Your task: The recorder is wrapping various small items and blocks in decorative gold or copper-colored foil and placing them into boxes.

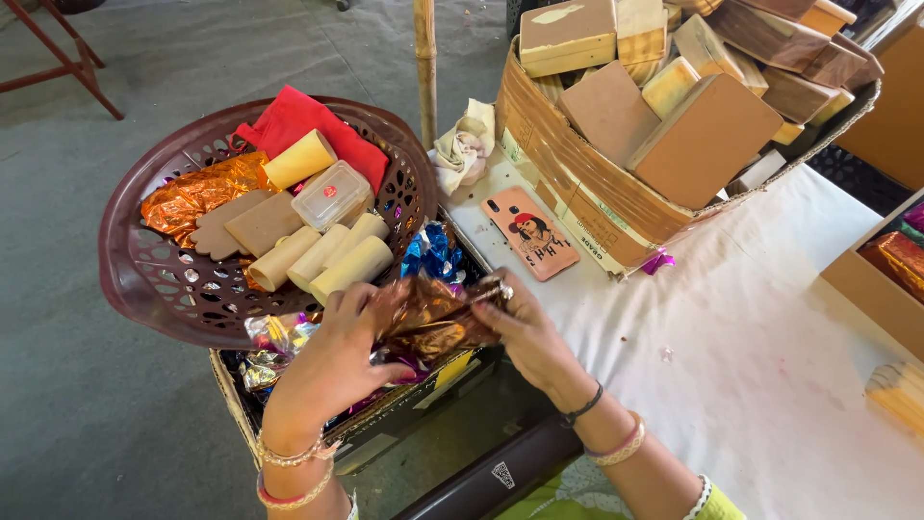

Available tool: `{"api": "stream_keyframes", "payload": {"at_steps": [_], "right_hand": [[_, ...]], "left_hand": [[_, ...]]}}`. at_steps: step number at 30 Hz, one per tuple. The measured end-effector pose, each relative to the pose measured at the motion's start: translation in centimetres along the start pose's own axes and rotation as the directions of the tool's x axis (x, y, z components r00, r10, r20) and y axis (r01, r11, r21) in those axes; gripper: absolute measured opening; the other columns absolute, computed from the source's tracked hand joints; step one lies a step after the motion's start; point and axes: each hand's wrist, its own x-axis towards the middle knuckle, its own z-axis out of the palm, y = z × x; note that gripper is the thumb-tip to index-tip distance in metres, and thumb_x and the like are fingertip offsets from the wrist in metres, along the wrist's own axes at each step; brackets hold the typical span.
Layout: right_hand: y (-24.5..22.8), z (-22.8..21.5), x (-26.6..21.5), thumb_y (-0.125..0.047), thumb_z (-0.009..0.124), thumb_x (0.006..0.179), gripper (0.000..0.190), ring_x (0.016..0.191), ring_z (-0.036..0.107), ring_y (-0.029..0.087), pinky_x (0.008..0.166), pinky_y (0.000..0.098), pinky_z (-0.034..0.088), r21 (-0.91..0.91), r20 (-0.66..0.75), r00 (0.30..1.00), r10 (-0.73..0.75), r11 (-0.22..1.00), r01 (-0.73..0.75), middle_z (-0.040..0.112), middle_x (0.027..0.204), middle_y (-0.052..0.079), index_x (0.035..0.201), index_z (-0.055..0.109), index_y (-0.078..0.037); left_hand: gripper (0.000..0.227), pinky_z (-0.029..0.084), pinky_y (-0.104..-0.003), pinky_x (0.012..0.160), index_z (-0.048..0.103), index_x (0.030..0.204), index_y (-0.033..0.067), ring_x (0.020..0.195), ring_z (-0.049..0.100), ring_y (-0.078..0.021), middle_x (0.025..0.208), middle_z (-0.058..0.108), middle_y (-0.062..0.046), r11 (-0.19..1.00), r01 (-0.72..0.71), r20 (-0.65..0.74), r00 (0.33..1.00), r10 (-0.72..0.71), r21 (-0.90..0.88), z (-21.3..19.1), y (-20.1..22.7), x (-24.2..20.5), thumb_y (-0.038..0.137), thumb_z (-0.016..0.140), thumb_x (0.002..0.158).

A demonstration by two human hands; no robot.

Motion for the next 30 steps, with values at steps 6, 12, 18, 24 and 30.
{"api": "stream_keyframes", "payload": {"at_steps": [6, 12, 18, 24, 30], "right_hand": [[-0.7, 0.8, 1.0, -0.011, 0.059, 0.103, 0.017, 0.087, 0.065, 0.013, 0.076, 0.0317, 0.056, 0.160, -0.210, 0.972, -0.104, 0.977, 0.139, 0.066, 0.103, 0.004, 0.118, 0.051, -0.007], [1.0, 0.7, 0.6, -0.018, 0.072, 0.090, 0.053, 0.113, 0.065, 0.010, 0.098, 0.0317, 0.054, 0.327, -0.097, 0.995, -0.034, 0.943, 0.065, 0.065, 0.123, 0.001, 0.136, 0.047, -0.008], [5.6, -2.1, 1.0, 0.006, 0.068, 0.082, 0.066, 0.119, 0.064, 0.018, 0.106, 0.0389, 0.053, -0.043, -0.039, 0.998, 0.040, 0.998, -0.042, 0.067, 0.129, 0.010, 0.144, 0.045, 0.001], [2.5, -2.4, 0.3, -0.001, 0.048, 0.112, 0.048, 0.119, 0.059, 0.020, 0.102, 0.0375, 0.049, 0.468, -0.017, 0.976, -0.217, 0.861, 0.199, 0.064, 0.136, 0.011, 0.160, 0.041, -0.001], [3.6, -1.2, -0.3, -0.011, 0.062, 0.094, 0.060, 0.129, 0.056, 0.019, 0.113, 0.0389, 0.046, 0.312, 0.131, 0.985, -0.112, 0.948, 0.066, 0.060, 0.140, 0.006, 0.149, 0.039, -0.004]], "left_hand": [[0.099, 0.039, -0.048, 0.106, 0.043, 0.142, 0.0048, 0.126, 0.042, -0.0415, 0.134, 0.046, -0.019, 0.998, -0.053, 0.004, 0.999, 0.053, 0.045, 1.0, -0.6, 0.0, 0.025, 0.090, 0.058], [0.098, 0.038, -0.050, 0.107, 0.042, 0.146, 0.0044, 0.126, 0.042, -0.0429, 0.137, 0.045, -0.021, 0.999, -0.026, -0.003, 1.000, 0.026, 0.024, 0.3, 0.1, -0.1, 0.021, 0.089, 0.062], [0.089, 0.039, -0.045, 0.111, 0.046, 0.143, 0.0058, 0.127, 0.044, -0.0395, 0.136, 0.045, -0.018, 0.999, 0.051, 0.064, 0.997, -0.052, 0.015, 0.5, -0.1, -0.1, 0.022, 0.087, 0.066], [0.080, 0.038, -0.048, 0.110, 0.051, 0.130, 0.0014, 0.128, 0.043, -0.0438, 0.143, 0.041, -0.026, 0.991, -0.055, -0.039, 0.997, 0.061, 0.121, 2.5, -2.2, 0.0, 0.027, 0.090, 0.065], [0.071, 0.043, -0.047, 0.104, 0.055, 0.127, 0.0031, 0.121, 0.046, -0.0402, 0.132, 0.046, -0.018, 1.000, -0.002, -0.028, 1.000, 0.003, 0.008, 1.5, -1.1, -0.4, 0.019, 0.087, 0.065]]}}
